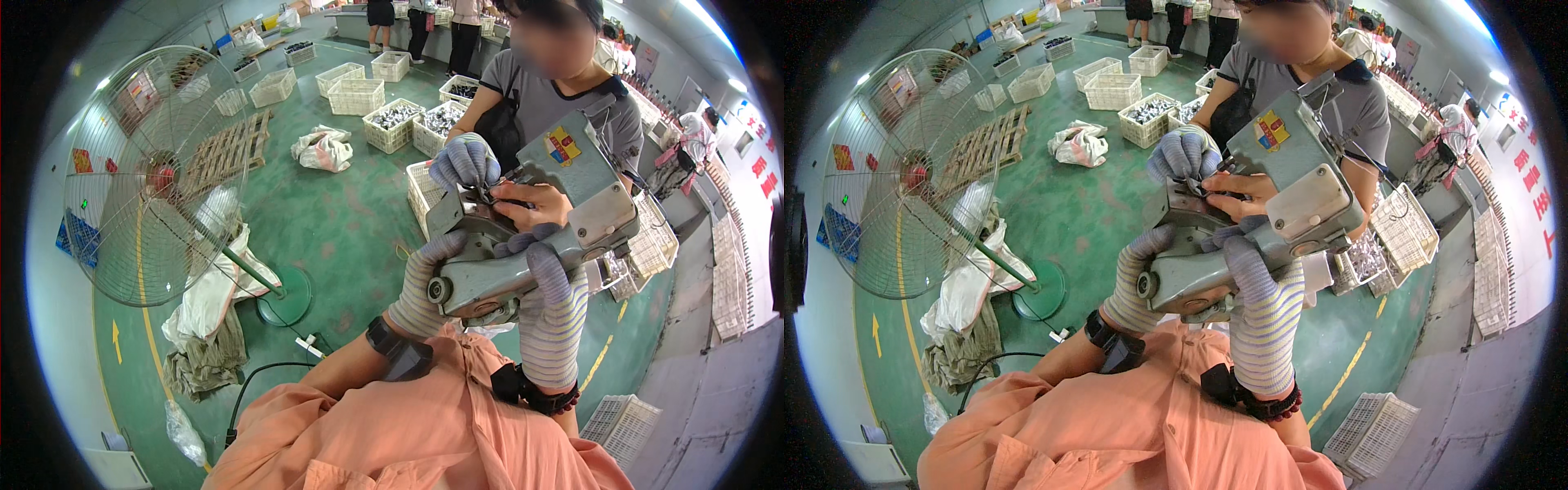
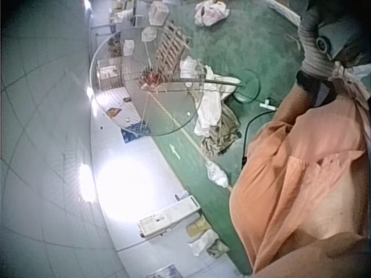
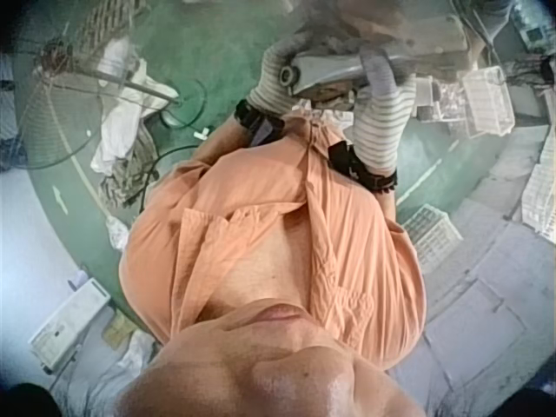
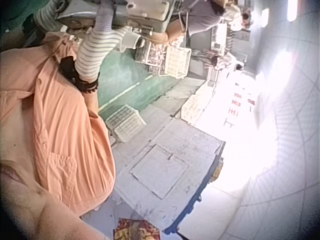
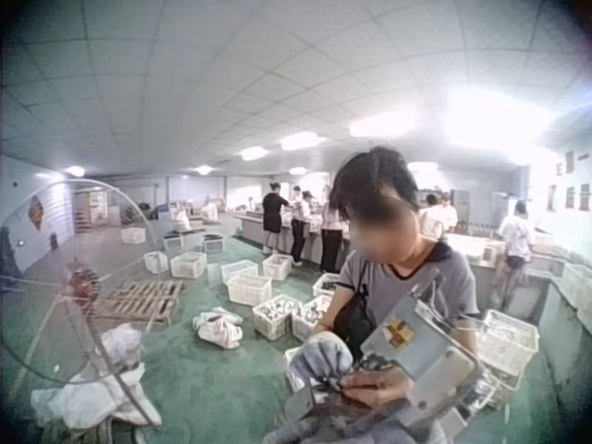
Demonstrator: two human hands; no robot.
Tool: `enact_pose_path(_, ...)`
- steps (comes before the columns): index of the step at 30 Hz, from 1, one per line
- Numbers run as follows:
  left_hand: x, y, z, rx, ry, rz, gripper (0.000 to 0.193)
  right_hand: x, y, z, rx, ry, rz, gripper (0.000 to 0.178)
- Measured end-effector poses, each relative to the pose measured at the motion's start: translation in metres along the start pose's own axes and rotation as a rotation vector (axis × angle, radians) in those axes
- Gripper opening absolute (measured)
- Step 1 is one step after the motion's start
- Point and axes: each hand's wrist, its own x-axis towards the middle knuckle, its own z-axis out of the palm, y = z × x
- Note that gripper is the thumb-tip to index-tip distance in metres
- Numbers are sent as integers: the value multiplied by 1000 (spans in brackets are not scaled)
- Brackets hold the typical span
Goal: Sealing bags of small plastic/metal parts using a handheld industrial heat sealer or sewing machine.
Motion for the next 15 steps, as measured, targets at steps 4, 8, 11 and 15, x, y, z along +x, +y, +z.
enact_pose_path(4, 2, 0, -1, 53, 26, 33, 70, 2, 4, -4, 9, -13, -15, 30)
enact_pose_path(8, 3, -1, 2, 57, 9, 46, 69, 4, 3, -9, -22, -19, -1, 30)
enact_pose_path(11, 3, -2, 3, 54, 17, 54, 67, 2, -1, -5, 28, -16, 9, 30)
enact_pose_path(15, 5, -3, 4, 55, 22, 50, 65, 4, 3, -11, 16, -10, 5, 29)
